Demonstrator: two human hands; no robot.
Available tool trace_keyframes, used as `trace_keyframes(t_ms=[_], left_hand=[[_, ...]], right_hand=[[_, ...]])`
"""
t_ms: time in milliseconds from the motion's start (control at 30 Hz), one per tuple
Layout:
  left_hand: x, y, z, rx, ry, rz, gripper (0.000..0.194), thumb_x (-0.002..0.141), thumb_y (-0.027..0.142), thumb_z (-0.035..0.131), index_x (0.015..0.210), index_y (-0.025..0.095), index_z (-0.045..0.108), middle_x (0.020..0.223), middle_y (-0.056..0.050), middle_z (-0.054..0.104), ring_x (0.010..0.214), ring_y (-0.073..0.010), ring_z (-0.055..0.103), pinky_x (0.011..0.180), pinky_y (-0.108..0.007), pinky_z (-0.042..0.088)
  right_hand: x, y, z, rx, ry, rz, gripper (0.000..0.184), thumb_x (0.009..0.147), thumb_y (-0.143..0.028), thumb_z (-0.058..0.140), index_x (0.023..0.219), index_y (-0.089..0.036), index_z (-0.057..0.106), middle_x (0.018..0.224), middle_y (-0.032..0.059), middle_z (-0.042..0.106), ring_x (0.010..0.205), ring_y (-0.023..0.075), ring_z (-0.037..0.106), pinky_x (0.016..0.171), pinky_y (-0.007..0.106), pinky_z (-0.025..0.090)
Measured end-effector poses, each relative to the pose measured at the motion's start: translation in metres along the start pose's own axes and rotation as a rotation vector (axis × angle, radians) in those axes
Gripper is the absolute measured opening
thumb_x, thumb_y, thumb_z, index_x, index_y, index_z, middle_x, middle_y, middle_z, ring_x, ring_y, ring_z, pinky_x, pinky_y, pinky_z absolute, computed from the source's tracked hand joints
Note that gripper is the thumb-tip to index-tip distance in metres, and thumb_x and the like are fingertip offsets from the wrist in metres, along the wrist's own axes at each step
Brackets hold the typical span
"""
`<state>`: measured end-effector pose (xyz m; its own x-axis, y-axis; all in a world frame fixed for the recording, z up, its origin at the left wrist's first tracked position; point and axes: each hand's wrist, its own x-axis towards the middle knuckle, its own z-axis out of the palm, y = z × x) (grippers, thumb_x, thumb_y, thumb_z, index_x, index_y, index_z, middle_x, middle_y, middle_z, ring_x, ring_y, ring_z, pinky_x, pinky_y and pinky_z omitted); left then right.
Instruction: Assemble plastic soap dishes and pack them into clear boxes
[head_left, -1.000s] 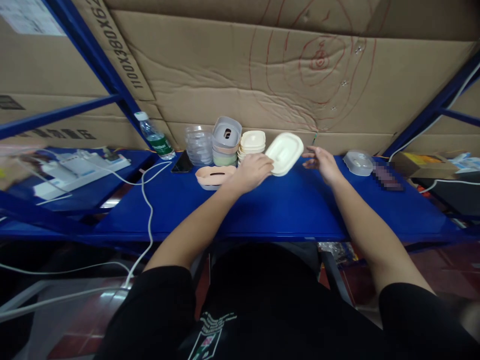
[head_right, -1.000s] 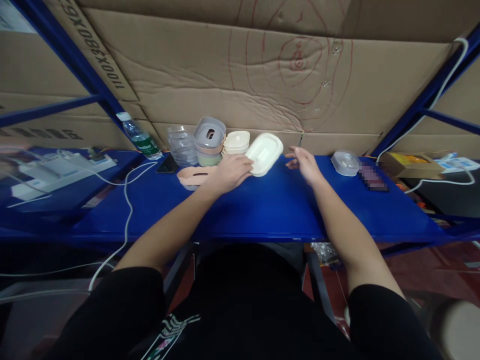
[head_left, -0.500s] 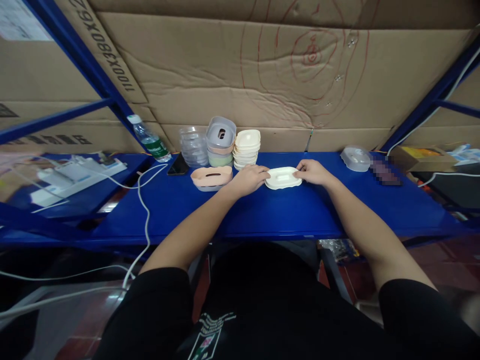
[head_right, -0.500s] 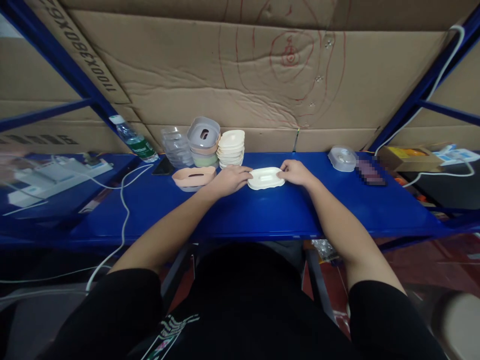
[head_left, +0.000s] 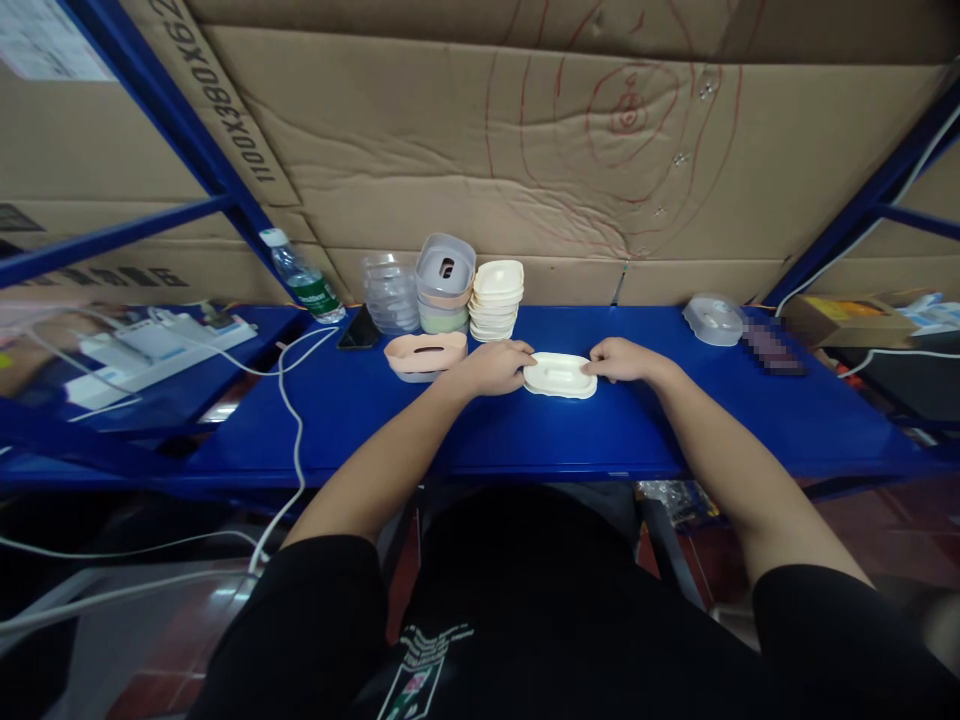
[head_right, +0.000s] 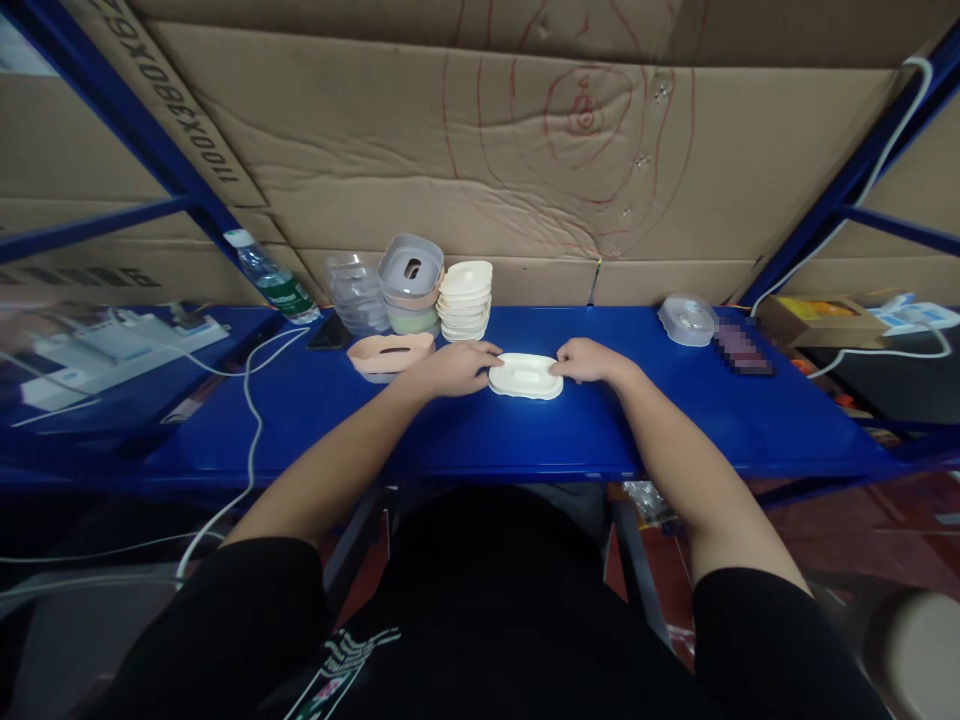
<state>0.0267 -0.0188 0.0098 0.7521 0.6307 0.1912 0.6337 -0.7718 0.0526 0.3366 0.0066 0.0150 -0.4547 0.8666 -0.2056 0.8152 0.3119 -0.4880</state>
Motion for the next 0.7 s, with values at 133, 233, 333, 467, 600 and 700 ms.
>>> trace_keyframes(t_ms=[133,233,333,467,600,700], left_hand=[[-0.002,-0.004,-0.009,-0.023,0.151,0.018,0.040,0.099,0.021,0.055,0.130,0.019,0.080,0.134,-0.013,0.078,0.121,-0.0272,0.076,0.104,-0.042,0.060],[-0.013,-0.013,-0.027,-0.019,0.302,-0.050,0.036,0.100,0.024,0.055,0.123,0.020,0.081,0.119,-0.012,0.082,0.112,-0.0264,0.077,0.102,-0.043,0.059],[-0.029,-0.025,-0.047,-0.015,0.333,-0.199,0.027,0.098,0.036,0.062,0.112,0.022,0.081,0.108,-0.009,0.083,0.103,-0.0269,0.077,0.095,-0.041,0.058],[-0.047,-0.040,-0.064,0.055,0.143,-0.465,0.034,0.083,0.057,0.081,0.085,0.024,0.075,0.086,-0.007,0.079,0.082,-0.0288,0.073,0.073,-0.038,0.053],[-0.053,-0.046,-0.068,0.097,0.031,-0.598,0.047,0.075,0.069,0.084,0.071,0.025,0.068,0.073,-0.006,0.074,0.073,-0.0281,0.069,0.067,-0.036,0.047],[-0.054,-0.047,-0.068,0.065,-0.073,-0.617,0.045,0.082,0.068,0.077,0.067,0.026,0.070,0.066,-0.005,0.070,0.068,-0.0266,0.067,0.066,-0.035,0.044]], right_hand=[[-0.002,0.000,-0.003,0.042,-0.003,0.004,0.058,0.081,-0.077,0.070,0.061,-0.025,0.052,0.053,-0.0001,0.062,0.053,0.0155,0.051,0.057,0.031,0.035],[-0.003,0.003,-0.005,0.044,0.039,0.012,0.065,0.080,-0.085,0.069,0.062,-0.025,0.053,0.056,0.0006,0.063,0.056,0.0156,0.052,0.059,0.031,0.035],[-0.001,0.006,-0.004,0.033,0.065,0.005,0.066,0.078,-0.087,0.069,0.064,-0.024,0.055,0.058,0.0006,0.064,0.057,0.0154,0.053,0.060,0.030,0.036],[0.000,0.010,-0.002,0.038,0.067,-0.016,0.063,0.079,-0.084,0.070,0.066,-0.024,0.057,0.059,0.0003,0.064,0.057,0.0151,0.053,0.060,0.030,0.036],[0.001,0.012,-0.002,0.032,0.072,-0.045,0.061,0.079,-0.081,0.072,0.065,-0.024,0.057,0.059,-0.0002,0.064,0.057,0.0153,0.053,0.060,0.030,0.035],[0.000,0.012,-0.003,0.032,0.068,-0.057,0.061,0.077,-0.081,0.073,0.064,-0.024,0.056,0.057,-0.0007,0.064,0.056,0.0154,0.053,0.059,0.030,0.034]])
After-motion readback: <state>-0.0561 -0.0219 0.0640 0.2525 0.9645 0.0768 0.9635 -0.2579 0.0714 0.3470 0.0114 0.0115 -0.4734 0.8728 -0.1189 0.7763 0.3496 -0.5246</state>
